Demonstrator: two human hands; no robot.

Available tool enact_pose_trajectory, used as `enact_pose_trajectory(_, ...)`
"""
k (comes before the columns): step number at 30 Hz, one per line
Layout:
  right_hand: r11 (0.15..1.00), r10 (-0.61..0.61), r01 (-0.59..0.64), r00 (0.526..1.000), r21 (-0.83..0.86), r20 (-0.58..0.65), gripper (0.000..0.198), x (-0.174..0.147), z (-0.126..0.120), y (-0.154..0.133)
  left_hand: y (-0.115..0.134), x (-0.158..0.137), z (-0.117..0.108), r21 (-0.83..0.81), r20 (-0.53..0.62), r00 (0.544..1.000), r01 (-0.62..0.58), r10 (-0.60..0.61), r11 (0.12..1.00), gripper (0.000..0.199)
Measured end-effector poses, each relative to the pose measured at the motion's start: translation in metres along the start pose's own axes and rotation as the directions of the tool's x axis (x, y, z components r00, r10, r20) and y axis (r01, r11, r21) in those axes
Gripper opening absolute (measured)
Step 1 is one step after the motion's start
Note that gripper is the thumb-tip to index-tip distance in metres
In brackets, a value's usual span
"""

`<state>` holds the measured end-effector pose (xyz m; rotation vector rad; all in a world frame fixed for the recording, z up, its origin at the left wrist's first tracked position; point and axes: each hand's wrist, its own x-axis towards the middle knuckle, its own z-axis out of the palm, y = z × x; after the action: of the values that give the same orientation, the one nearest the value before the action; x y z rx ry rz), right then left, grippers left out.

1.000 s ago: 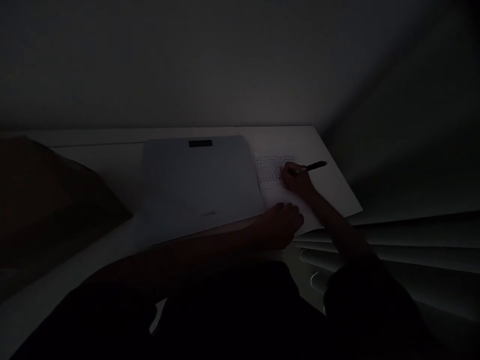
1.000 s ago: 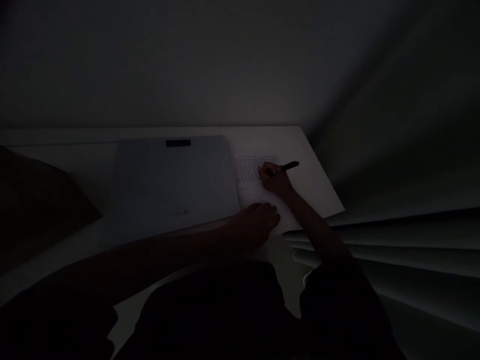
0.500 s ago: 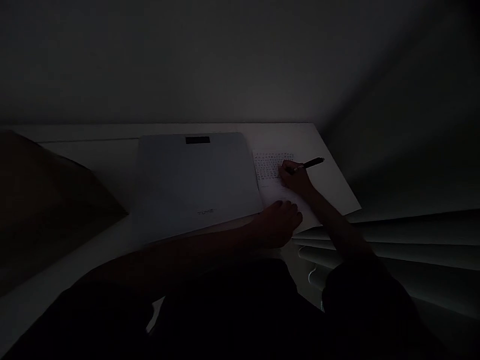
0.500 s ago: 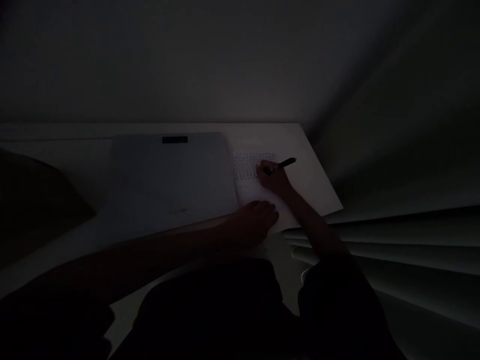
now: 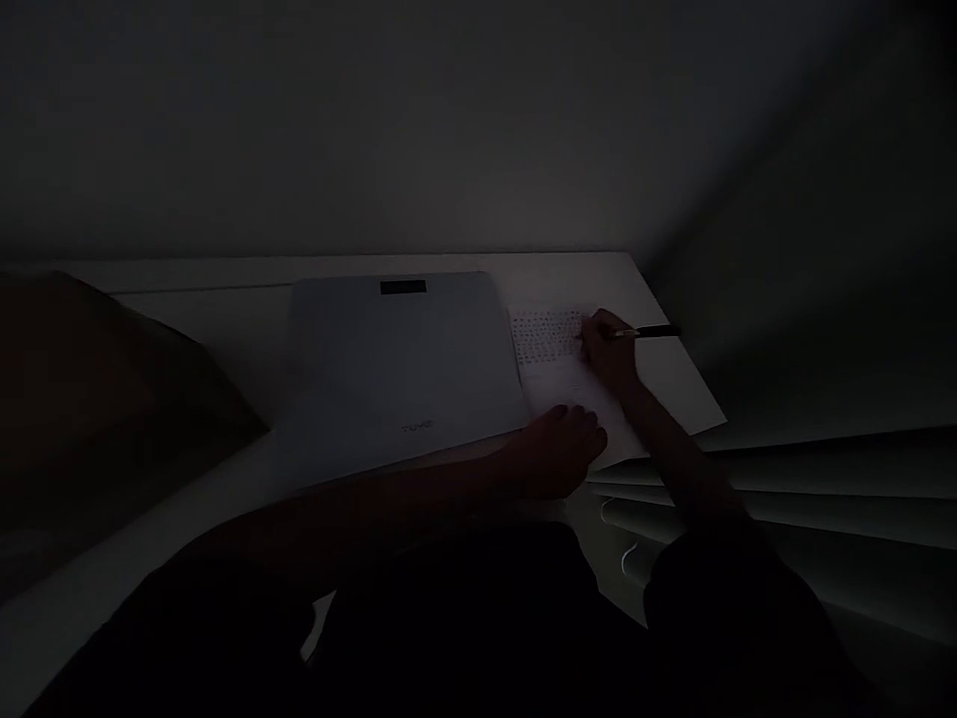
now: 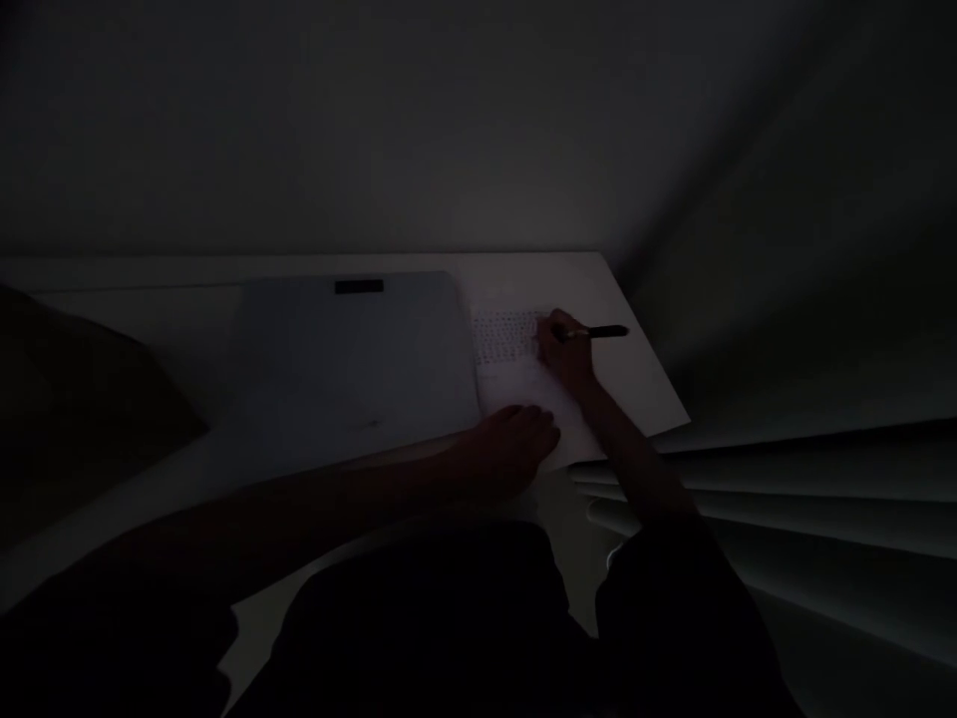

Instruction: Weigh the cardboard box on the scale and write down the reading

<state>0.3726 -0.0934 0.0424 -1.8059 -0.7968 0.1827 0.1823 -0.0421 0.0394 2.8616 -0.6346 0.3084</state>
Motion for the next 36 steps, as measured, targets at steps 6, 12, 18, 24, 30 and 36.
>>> enact_pose_trajectory(6,0.905,-0.270,0.227,0.960,-0.360,-0.072,0.040,0.018,-0.035,0.009,0.000,-0.001,-0.005,-0.004,0.039,0.999,0.004,-0.004,1.000,0.027)
enact_pose_trajectory(12,0.761,-0.412,0.445,0.893,-0.472,0.179,0.027,0.030,-0.041,0.030,0.000,-0.001,-0.004,-0.004,0.056,0.998,0.014,-0.014,1.000,0.030)
enact_pose_trajectory(18,0.765,-0.417,0.444,0.894,-0.467,0.167,0.036,0.028,-0.036,0.033,0.000,-0.002,0.003,0.050,0.027,1.000,0.005,-0.006,0.999,0.034)
enact_pose_trajectory(24,0.721,-0.326,0.405,0.914,-0.562,0.240,0.044,0.027,-0.037,0.031,0.001,-0.002,-0.002,0.176,0.038,0.999,-0.039,0.032,0.984,0.038)
enact_pose_trajectory(30,0.694,-0.280,0.405,0.914,-0.596,0.295,0.047,0.025,-0.033,0.037,0.012,-0.010,-0.007,0.406,-0.021,0.989,-0.126,0.147,0.905,0.036)
enact_pose_trajectory(36,0.687,-0.278,0.412,0.910,-0.599,0.307,0.046,0.026,-0.032,0.039,0.018,-0.030,-0.023,0.456,-0.023,0.977,-0.179,0.213,0.872,0.034)
